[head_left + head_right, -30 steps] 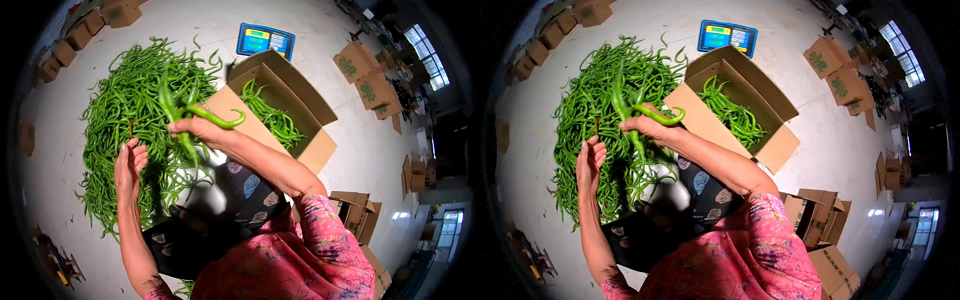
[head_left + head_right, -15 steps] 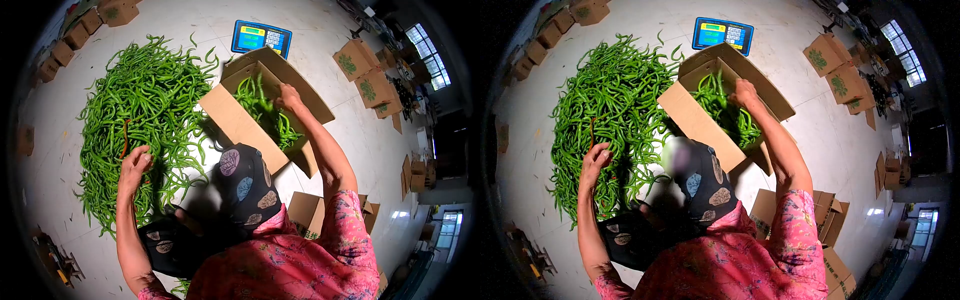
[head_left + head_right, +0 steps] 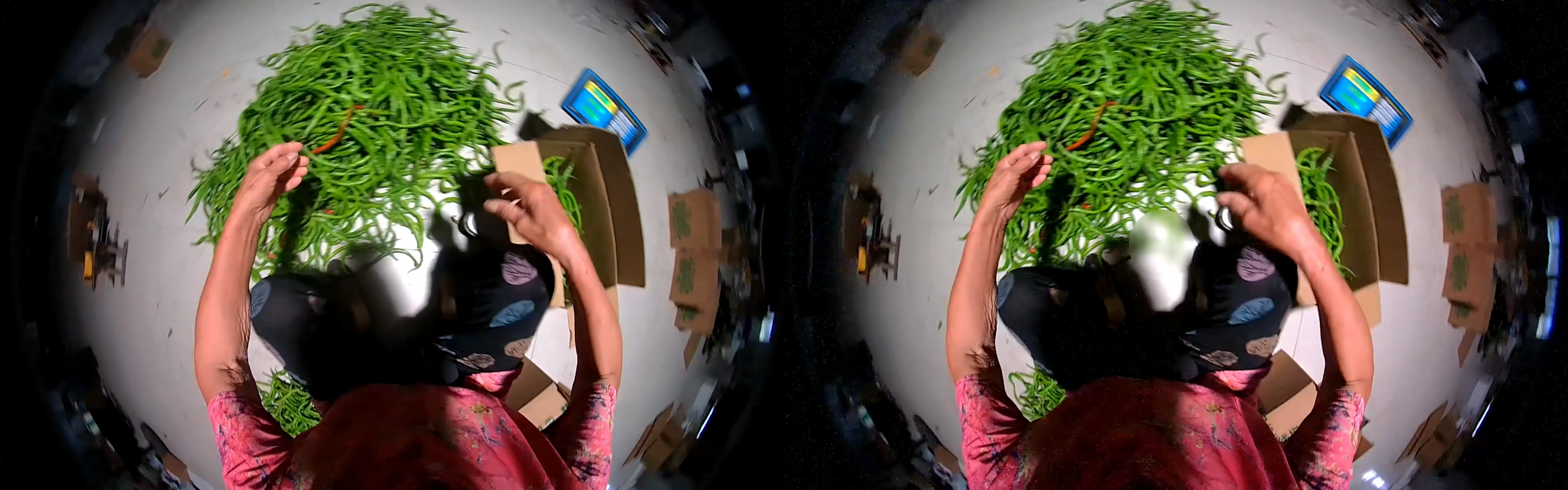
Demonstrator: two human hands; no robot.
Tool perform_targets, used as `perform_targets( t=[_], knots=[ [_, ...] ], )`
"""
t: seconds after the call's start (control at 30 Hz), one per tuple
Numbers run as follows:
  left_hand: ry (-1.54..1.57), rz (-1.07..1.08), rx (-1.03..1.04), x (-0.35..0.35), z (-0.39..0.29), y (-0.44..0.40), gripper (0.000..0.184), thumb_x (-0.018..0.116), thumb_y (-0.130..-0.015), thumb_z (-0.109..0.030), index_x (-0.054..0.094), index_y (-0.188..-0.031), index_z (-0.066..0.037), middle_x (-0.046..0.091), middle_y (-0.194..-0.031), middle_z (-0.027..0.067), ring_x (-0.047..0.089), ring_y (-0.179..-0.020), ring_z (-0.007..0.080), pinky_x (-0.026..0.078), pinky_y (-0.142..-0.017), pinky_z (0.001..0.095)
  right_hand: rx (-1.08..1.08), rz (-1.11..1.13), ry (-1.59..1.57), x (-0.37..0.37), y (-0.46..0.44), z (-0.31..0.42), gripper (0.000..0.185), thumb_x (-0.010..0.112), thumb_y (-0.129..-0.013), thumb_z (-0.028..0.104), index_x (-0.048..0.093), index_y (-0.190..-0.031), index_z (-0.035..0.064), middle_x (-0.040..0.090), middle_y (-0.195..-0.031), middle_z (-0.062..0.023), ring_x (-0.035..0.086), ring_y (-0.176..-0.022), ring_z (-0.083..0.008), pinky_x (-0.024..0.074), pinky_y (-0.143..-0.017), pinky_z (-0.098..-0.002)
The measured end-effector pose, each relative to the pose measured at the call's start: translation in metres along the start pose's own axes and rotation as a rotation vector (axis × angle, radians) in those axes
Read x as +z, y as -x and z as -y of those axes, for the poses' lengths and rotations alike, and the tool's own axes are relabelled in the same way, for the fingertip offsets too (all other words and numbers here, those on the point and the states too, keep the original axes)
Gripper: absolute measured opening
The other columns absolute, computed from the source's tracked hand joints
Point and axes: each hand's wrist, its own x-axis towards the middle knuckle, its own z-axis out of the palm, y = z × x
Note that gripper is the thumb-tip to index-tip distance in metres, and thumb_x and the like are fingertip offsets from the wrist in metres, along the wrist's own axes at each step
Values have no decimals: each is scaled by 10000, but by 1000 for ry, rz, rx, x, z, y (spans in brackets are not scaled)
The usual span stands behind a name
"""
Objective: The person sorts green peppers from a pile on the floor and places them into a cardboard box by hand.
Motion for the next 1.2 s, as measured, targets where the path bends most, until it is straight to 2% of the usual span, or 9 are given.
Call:
perform_targets(
  t=[0.27,0.4,0.47,0.53,0.63,0.73,0.87,1.07,1.2],
  knots=[
    [-52,-445,-197,-94,153,51,175,575,-883,-29,586,-1056,-4,626,-786,55,534,-576,100,408,-480,228,-402,357,251,81,-40,79,363,656,-838,152,552,-1150,-3,618,-964,-211,593,-922,-409,486,-784,-471],
    [12,-318,-191,-122,275,69,181,584,-840,1,610,-1018,2,627,-759,53,578,-633,131,454,-552,238,-379,251,535,86,-41,71,337,663,-779,83,538,-1074,-21,596,-861,-200,598,-842,-397,482,-715,-461],
    [-266,-383,-114,-123,322,72,93,636,-791,-54,636,-875,-16,638,-747,55,591,-657,173,468,-628,254,-420,283,568,84,-36,75,338,667,-787,93,543,-1079,-21,591,-853,-193,596,-825,-389,486,-710,-451],
    [-826,-406,-168,-112,319,75,107,616,-787,-65,643,-890,-51,619,-719,95,594,-655,217,474,-636,290,-381,467,405,82,-36,86,333,664,-803,106,553,-1091,-16,593,-870,-194,595,-831,-386,490,-716,-453],
    [-951,-470,10,-102,332,67,114,624,-792,-100,648,-902,-82,619,-757,133,618,-711,274,494,-675,357,-297,565,311,110,-37,70,353,663,-810,99,541,-1123,-11,612,-934,-193,603,-905,-392,494,-735,-447],
    [-975,-651,411,-97,348,42,135,645,-797,-138,647,-922,-88,641,-832,133,633,-800,306,497,-715,413,-238,662,518,122,-35,58,421,668,-795,80,523,-1182,-1,616,-1000,-185,596,-972,-387,489,-797,-446],
    [-846,-608,409,-71,301,22,262,643,-817,-147,639,-1057,-43,655,-1011,149,606,-966,340,475,-865,416,-176,679,516,117,-44,68,484,683,-769,63,519,-1221,6,612,-1060,-180,581,-1020,-385,475,-859,-449],
    [-856,-611,606,-46,239,-23,409,768,-730,-239,636,-1049,-20,652,-1012,154,600,-978,343,464,-862,403,-153,571,485,109,-48,79,566,715,-711,40,513,-1238,1,597,-1126,-217,572,-1027,-400,474,-884,-433],
    [-852,-638,748,-36,215,-49,311,769,-729,-254,644,-933,-56,656,-880,149,625,-835,339,478,-747,427,-123,595,519,107,-45,82,585,708,-727,53,494,-1269,12,583,-1151,-218,562,-1052,-393,461,-905,-426]
  ],
)
